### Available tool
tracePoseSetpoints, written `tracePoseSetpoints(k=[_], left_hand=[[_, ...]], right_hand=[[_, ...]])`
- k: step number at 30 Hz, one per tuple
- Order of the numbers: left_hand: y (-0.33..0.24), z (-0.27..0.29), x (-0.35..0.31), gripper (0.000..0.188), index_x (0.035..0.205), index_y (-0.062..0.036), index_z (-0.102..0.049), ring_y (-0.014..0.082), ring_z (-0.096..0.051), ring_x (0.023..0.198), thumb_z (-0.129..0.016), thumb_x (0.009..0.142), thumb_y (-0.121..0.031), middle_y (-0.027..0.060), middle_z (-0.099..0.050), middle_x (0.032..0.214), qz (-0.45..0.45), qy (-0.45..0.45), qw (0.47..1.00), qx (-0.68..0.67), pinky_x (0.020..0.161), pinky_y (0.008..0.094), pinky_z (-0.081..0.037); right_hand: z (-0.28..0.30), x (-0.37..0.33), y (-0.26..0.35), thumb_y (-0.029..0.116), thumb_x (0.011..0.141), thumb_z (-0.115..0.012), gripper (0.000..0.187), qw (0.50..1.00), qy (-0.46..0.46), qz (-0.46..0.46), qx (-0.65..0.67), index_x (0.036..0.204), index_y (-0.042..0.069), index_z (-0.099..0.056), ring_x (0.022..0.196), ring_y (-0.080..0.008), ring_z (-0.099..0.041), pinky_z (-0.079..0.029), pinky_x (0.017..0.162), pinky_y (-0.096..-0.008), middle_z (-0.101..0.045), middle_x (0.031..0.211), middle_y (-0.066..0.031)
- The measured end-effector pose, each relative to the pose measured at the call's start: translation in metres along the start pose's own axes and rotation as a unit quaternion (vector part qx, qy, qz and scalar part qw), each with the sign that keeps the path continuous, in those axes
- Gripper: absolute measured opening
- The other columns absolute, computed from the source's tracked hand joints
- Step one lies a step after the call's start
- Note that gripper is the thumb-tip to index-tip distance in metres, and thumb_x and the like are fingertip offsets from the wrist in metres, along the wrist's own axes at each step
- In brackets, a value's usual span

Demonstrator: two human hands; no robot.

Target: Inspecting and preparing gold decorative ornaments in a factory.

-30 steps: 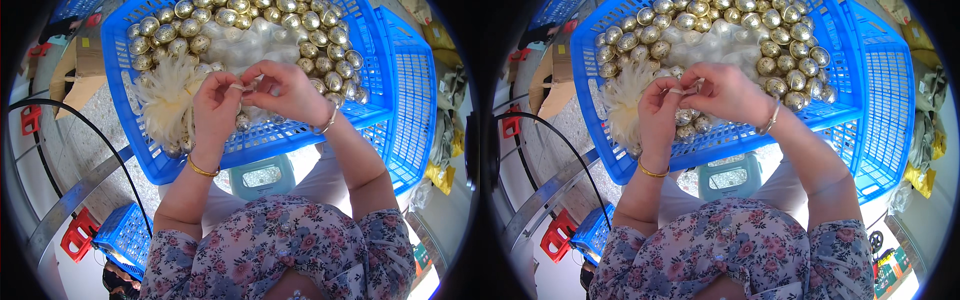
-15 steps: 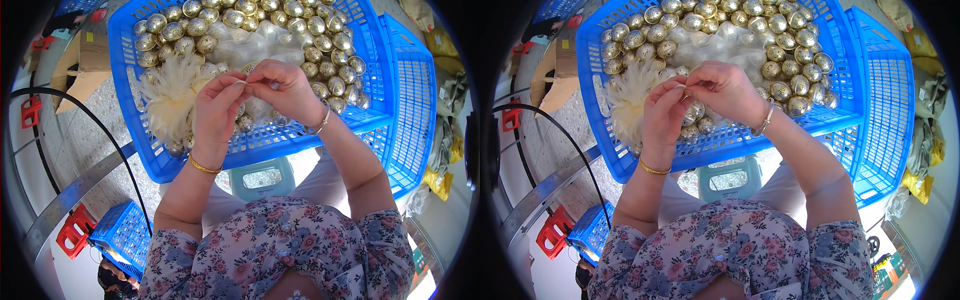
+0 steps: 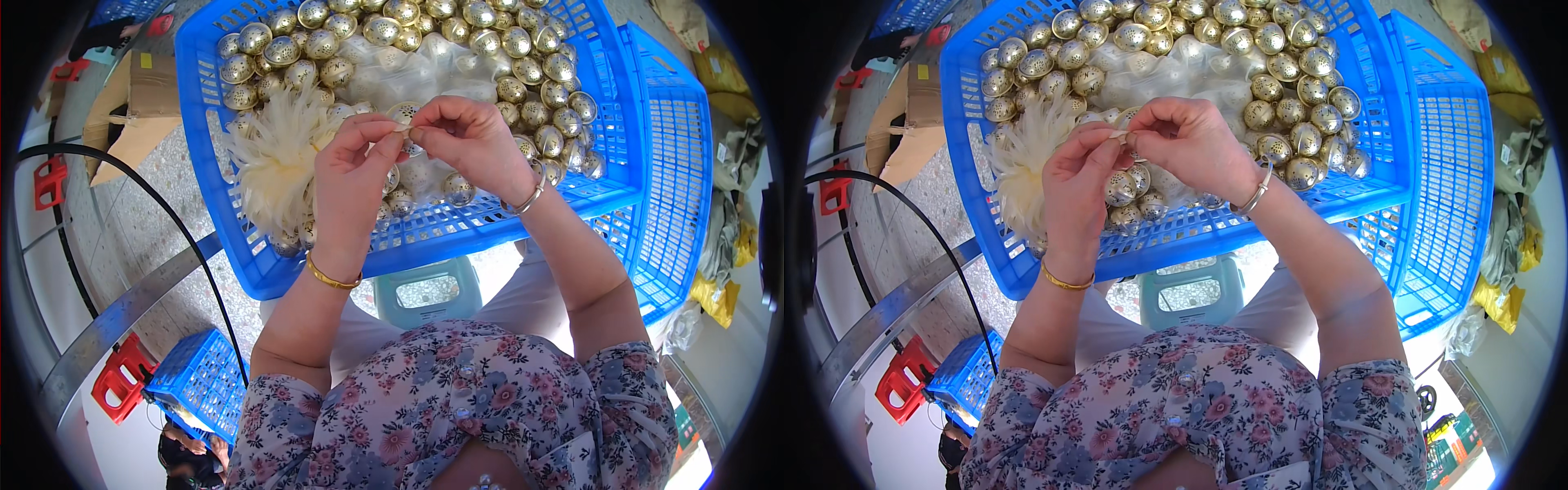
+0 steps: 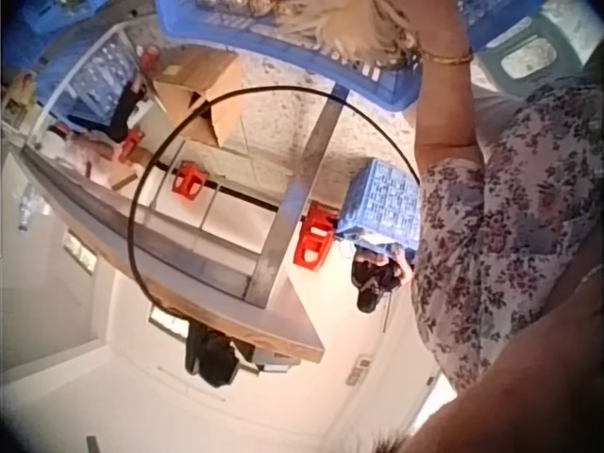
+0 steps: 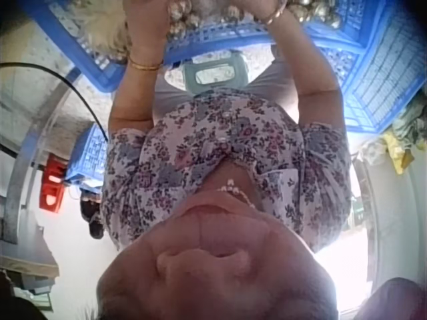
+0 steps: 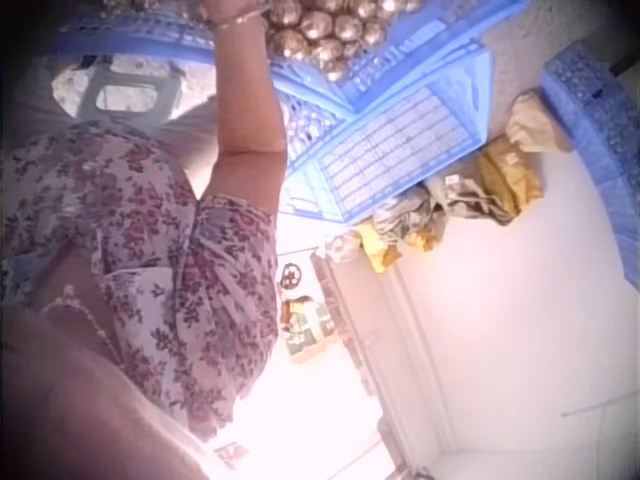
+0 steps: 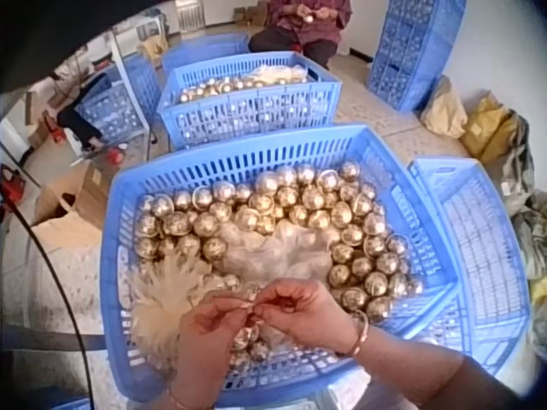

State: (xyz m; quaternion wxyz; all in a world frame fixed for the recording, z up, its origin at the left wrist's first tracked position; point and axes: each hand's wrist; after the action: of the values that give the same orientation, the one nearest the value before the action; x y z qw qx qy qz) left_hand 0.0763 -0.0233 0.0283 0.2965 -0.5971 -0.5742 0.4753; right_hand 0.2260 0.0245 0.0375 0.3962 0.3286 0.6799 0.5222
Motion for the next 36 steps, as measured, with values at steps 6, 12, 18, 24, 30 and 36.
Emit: tracePoseSetpoints(k=[6,12,18,24,30,36], left_hand=[[0.001,-0.001,-0.004,0.009,0.084,0.0011,-0.062,0.0087,-0.053,0.076,-0.060,0.076,0.004,0.0049,-0.052,0.096,-0.052,-0.044,0.995,0.078,0.063,0.0183,-0.044],[-0.001,-0.001,-0.004,0.008,0.083,0.0011,-0.062,0.0063,-0.051,0.073,-0.061,0.075,0.004,0.0040,-0.052,0.094,-0.064,-0.038,0.992,0.099,0.059,0.0171,-0.041],[-0.004,-0.005,-0.004,0.008,0.082,0.0009,-0.061,0.0041,-0.048,0.066,-0.062,0.075,0.004,0.0025,-0.053,0.091,-0.079,-0.026,0.986,0.146,0.057,0.0163,-0.039],[-0.007,-0.007,-0.008,0.010,0.086,0.0005,-0.060,0.0058,-0.050,0.076,-0.061,0.077,0.004,0.0035,-0.055,0.092,-0.123,-0.040,0.970,0.207,0.062,0.0166,-0.040],[-0.005,-0.005,-0.007,0.012,0.088,0.0000,-0.060,0.0053,-0.050,0.070,-0.061,0.077,0.004,0.0039,-0.055,0.092,-0.200,-0.016,0.949,0.245,0.058,0.0165,-0.040],[-0.005,-0.008,-0.010,0.013,0.087,-0.0003,-0.060,0.0060,-0.051,0.069,-0.064,0.075,0.002,0.0046,-0.056,0.092,-0.195,-0.027,0.946,0.259,0.058,0.0170,-0.041]], right_hand=[[-0.005,0.000,-0.001,0.004,0.079,-0.061,0.008,1.000,-0.027,-0.003,-0.015,0.087,0.003,-0.062,0.061,-0.0021,-0.051,-0.040,0.053,-0.0161,-0.058,0.071,0.0032],[-0.003,0.000,0.001,0.005,0.079,-0.059,0.009,0.996,-0.006,-0.062,0.068,0.088,0.002,-0.061,0.065,-0.0057,-0.050,-0.041,0.059,-0.0196,-0.058,0.074,0.0008],[0.005,0.001,-0.003,0.009,0.081,-0.056,0.012,0.984,0.060,-0.092,0.141,0.090,0.002,-0.057,0.072,-0.0065,-0.049,-0.039,0.066,-0.0206,-0.056,0.079,-0.0002],[0.004,0.001,-0.002,0.012,0.083,-0.055,0.013,0.974,0.054,-0.102,0.197,0.093,0.003,-0.055,0.074,-0.0076,-0.050,-0.039,0.068,-0.0214,-0.056,0.082,-0.0009],[0.005,0.002,-0.003,0.014,0.085,-0.055,0.014,0.972,0.070,-0.079,0.210,0.094,0.003,-0.055,0.076,-0.0077,-0.049,-0.039,0.070,-0.0222,-0.056,0.084,-0.0006],[0.003,0.001,-0.003,0.013,0.086,-0.054,0.011,0.984,0.081,-0.039,0.151,0.093,0.004,-0.055,0.075,-0.0062,-0.047,-0.039,0.069,-0.0218,-0.054,0.082,0.0019]])
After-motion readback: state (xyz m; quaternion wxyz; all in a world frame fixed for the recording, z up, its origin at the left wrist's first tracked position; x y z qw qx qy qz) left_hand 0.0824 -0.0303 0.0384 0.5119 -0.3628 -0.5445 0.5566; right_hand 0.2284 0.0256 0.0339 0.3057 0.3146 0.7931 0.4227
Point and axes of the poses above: each hand's wrist, its own x-axis towards the middle knuckle, its own z-axis out of the back of the hand, y = z × x
